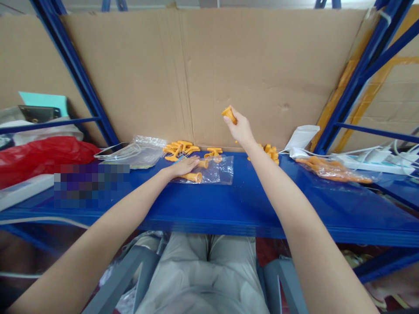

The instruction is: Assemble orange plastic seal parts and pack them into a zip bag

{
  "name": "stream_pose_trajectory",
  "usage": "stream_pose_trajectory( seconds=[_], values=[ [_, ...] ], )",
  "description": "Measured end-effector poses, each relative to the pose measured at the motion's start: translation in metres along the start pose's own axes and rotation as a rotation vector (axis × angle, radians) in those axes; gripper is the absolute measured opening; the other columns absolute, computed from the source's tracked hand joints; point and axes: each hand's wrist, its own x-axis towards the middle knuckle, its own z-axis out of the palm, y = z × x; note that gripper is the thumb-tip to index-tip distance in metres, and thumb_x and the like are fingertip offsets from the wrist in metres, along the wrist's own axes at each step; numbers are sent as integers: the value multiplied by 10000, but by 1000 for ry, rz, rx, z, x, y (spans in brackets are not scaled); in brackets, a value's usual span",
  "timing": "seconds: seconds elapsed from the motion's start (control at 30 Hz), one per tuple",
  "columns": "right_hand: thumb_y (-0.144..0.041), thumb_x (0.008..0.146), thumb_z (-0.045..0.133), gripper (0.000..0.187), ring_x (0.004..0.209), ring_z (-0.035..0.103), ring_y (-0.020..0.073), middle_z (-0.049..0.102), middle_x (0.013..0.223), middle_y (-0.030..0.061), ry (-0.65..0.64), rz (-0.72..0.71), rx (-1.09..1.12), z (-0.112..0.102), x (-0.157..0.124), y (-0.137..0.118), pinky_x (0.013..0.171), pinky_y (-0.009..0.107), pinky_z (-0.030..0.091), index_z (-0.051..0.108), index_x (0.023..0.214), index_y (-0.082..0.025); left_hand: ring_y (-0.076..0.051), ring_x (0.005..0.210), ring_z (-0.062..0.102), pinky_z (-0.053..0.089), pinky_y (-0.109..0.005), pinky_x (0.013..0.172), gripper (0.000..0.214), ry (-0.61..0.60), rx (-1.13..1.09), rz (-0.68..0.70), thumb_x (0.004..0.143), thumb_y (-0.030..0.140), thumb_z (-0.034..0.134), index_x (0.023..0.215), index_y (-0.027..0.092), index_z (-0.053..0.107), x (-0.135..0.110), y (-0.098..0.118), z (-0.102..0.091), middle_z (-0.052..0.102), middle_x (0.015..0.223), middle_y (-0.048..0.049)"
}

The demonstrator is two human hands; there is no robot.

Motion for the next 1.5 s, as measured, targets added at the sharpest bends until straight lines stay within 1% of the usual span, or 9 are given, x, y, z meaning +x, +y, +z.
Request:
stream_pose_trajectory(
  seconds=[0.2,0.4,0.57,0.83,0.97,1.13,1.23,1.37,1.5],
  values=[
    [-349,905,501,620,1316,474,302,543,1401,173,-396,-150,-464,1,-20,-23,1079,473,364,397,1479,-137,-221,1374,440,349,-368,1127,509,393,-537,23,1004,407,325,1453,188,420,-6,27,-22,473,1493,-99],
    [-233,885,525,344,1046,620,249,672,1168,142,-573,-195,-514,13,-39,-47,880,347,452,569,1217,-152,-180,842,712,563,-303,762,367,270,-1007,53,955,438,535,1244,213,559,-10,72,-40,703,1092,-94],
    [-274,867,568,306,987,625,244,694,1070,103,-545,-193,-522,6,-40,-46,857,340,428,582,1156,-171,-80,496,594,512,-205,584,133,265,-1131,-42,947,286,577,982,157,579,-2,81,-49,670,719,-9],
    [-288,904,483,309,1180,507,348,607,1261,166,-245,-228,-761,-13,-53,-45,936,477,379,620,1158,-177,-89,491,589,503,-226,590,171,346,-1338,-183,949,304,554,969,152,629,12,78,-57,697,749,-36],
    [-276,907,483,292,1100,567,324,654,1197,134,-353,-146,-845,-18,-56,-56,885,423,415,651,1134,-202,-86,486,576,481,-207,550,169,316,-1356,-211,946,303,551,970,159,638,20,83,-53,688,741,-31],
    [-218,866,558,241,1074,613,303,703,1095,124,-519,35,-866,-32,-51,-67,840,358,438,691,1067,-205,-136,624,645,528,-255,623,260,187,-1200,-68,951,373,529,1030,155,647,20,83,-44,714,885,-94],
    [-234,790,676,137,1055,624,333,714,965,121,-574,135,-856,-49,-43,-67,840,388,450,723,917,-210,-210,923,672,536,-339,814,279,187,-822,85,957,339,483,1110,176,649,16,75,-42,690,1101,-119],
    [-230,705,764,119,947,652,337,709,837,113,-681,161,-989,-69,-36,-63,770,430,494,725,816,-242,-277,1322,429,332,-479,1097,306,225,-97,324,866,160,527,1124,235,671,14,69,-43,574,1351,-76],
    [-113,648,773,142,825,667,331,681,686,104,-830,210,-1027,-73,-40,-63,689,426,497,700,701,-223,-281,1440,243,135,-561,1164,406,89,217,527,813,100,541,1132,306,685,19,78,-35,429,1499,-28]
  ],
)
